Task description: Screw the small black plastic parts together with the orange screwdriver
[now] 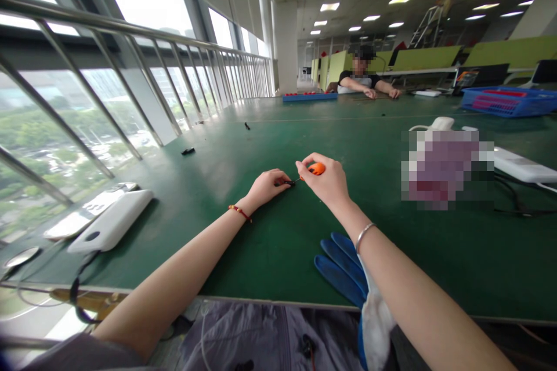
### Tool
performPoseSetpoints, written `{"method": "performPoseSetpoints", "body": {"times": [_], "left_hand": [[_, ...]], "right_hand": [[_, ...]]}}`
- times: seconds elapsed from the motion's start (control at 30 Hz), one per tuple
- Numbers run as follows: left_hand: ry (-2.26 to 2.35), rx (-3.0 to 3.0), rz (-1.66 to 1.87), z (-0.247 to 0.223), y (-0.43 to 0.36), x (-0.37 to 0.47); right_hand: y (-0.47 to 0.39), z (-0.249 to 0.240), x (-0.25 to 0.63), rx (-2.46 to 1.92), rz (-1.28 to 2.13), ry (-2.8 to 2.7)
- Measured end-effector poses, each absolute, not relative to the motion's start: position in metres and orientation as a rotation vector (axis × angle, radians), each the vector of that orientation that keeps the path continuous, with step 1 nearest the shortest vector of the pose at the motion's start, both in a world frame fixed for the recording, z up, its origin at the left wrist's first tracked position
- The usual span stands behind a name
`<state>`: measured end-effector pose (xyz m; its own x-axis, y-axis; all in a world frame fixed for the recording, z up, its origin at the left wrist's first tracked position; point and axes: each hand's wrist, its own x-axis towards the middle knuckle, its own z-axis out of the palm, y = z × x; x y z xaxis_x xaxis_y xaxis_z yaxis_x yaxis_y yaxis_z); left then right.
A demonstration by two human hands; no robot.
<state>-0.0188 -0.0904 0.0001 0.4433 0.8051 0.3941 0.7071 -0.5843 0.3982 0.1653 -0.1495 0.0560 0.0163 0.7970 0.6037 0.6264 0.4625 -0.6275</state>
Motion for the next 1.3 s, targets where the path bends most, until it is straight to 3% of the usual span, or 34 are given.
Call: {"method": "performPoseSetpoints", "body": {"times": [1.3], "left_hand": [[1.352,2.507,0.829,0.0004,-0.0904,-0.0187]], "right_hand": [[-0.1482,0.0533,0.1632,-1.165,0.234,-1.641]]}}
